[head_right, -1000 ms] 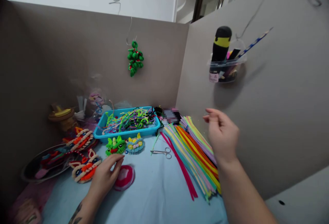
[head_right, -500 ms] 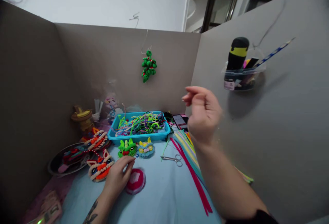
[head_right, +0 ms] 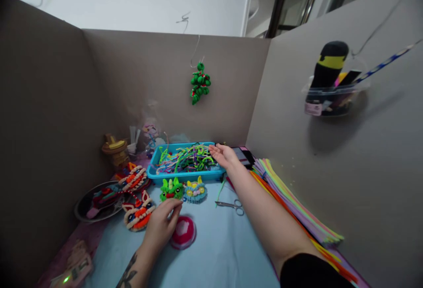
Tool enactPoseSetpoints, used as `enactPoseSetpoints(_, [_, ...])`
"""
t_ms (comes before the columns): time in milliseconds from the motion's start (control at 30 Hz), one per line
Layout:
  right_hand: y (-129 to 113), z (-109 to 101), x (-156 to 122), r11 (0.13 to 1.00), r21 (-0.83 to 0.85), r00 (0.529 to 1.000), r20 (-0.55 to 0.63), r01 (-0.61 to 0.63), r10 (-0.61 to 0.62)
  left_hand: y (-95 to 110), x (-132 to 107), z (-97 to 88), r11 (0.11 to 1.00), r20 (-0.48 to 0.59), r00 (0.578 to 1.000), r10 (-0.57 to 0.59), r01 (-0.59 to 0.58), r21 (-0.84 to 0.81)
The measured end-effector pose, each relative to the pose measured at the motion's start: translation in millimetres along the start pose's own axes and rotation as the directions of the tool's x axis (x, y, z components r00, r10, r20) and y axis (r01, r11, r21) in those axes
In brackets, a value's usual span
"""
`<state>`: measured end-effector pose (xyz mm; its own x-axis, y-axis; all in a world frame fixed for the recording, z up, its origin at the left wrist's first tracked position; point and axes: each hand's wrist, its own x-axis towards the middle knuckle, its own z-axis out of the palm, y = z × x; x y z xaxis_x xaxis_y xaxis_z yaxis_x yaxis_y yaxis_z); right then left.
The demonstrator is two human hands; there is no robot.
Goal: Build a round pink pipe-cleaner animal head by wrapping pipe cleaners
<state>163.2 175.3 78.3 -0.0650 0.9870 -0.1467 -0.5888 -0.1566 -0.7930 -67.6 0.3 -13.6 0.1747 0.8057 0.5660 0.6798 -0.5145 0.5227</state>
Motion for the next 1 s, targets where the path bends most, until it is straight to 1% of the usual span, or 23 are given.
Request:
enactPoseSetpoints(100, [-14.9,-16.5,-24.4,0.999,-0.028,1.0,-0.003,0.031,-0.031,-0.3,0.8,1.3,1.0,0.016,1.0,0.015,-0.015,0.017])
enactPoseSetpoints(200, [-42.2,-38.9,-55.8,0.991,-0.084,0.994,-0.035,0.105,-0.108,-1.6,1.2,0.0,0.999,0.016,0.999,0.027,-0.028,0.034])
enactPoseSetpoints(300, [-69.5,-69.1,-90.6,0.966,-0.182,0.975,-0.093,0.181,-0.201,-2.1,2.1,-3.3,0.996,0.034,0.999,0.038,-0.04,0.08])
enactPoseSetpoints(333, [-76.0,-79.8,-102.1,0.939,-0.27,0.961,-0.116,0.212,-0.25,-2.0,2.6,-4.4,0.994,0.038,0.998,0.049,-0.052,0.094])
enactPoseSetpoints(367, [-80.4,-90.3,-113.2,0.875,-0.42,0.94,-0.123,0.241,-0.318,-1.9,3.2,-5.2,0.993,0.034,0.998,0.056,-0.059,0.106])
enactPoseSetpoints(400, [-82.6,-100.3,-123.4,0.783,-0.571,0.921,-0.113,0.247,-0.373,-1.8,3.7,-5.8,0.991,0.037,0.997,0.061,-0.065,0.114])
enactPoseSetpoints(433, [-82.5,-109.6,-132.4,0.671,-0.705,0.913,-0.083,0.23,-0.4,-1.8,4.2,-6.1,0.99,0.037,0.997,0.066,-0.07,0.119])
enactPoseSetpoints(467, [-80.0,-118.1,-140.1,0.559,-0.805,0.916,-0.048,0.2,-0.397,-2.0,4.6,-6.0,0.989,0.039,0.997,0.073,-0.077,0.123])
enactPoseSetpoints(567, [-62.4,-136.8,-153.7,0.28,-0.955,0.96,0.013,0.095,-0.28,-3.4,5.1,-4.6,0.987,0.064,0.995,0.075,-0.083,0.135])
enactPoseSetpoints(667, [-38.8,-142.4,-156.8,-0.073,-0.997,0.973,0.031,0.015,-0.229,-5.1,4.8,-2.7,0.986,0.074,0.995,0.068,-0.079,0.147])
enactPoseSetpoints(700, [-31.6,-141.5,-156.6,-0.13,-0.992,0.974,0.036,0.006,-0.226,-5.4,4.6,-2.3,0.986,0.076,0.995,0.066,-0.077,0.149])
enactPoseSetpoints(733, [-25.2,-139.6,-156.1,-0.166,-0.986,0.975,0.045,0.009,-0.22,-5.5,4.4,-2.0,0.986,0.077,0.995,0.065,-0.076,0.149])
enactPoseSetpoints(867, [-7.8,-130.3,-152.5,-0.261,-0.965,0.975,0.078,0.022,-0.207,-4.0,3.7,-2.0,0.986,0.085,0.994,0.065,-0.077,0.146])
enactPoseSetpoints(1000, [0.5,-127.5,-149.0,-0.35,-0.934,0.97,0.014,-0.074,-0.243,-2.9,3.7,-2.3,0.988,0.066,0.996,0.067,-0.076,0.136])
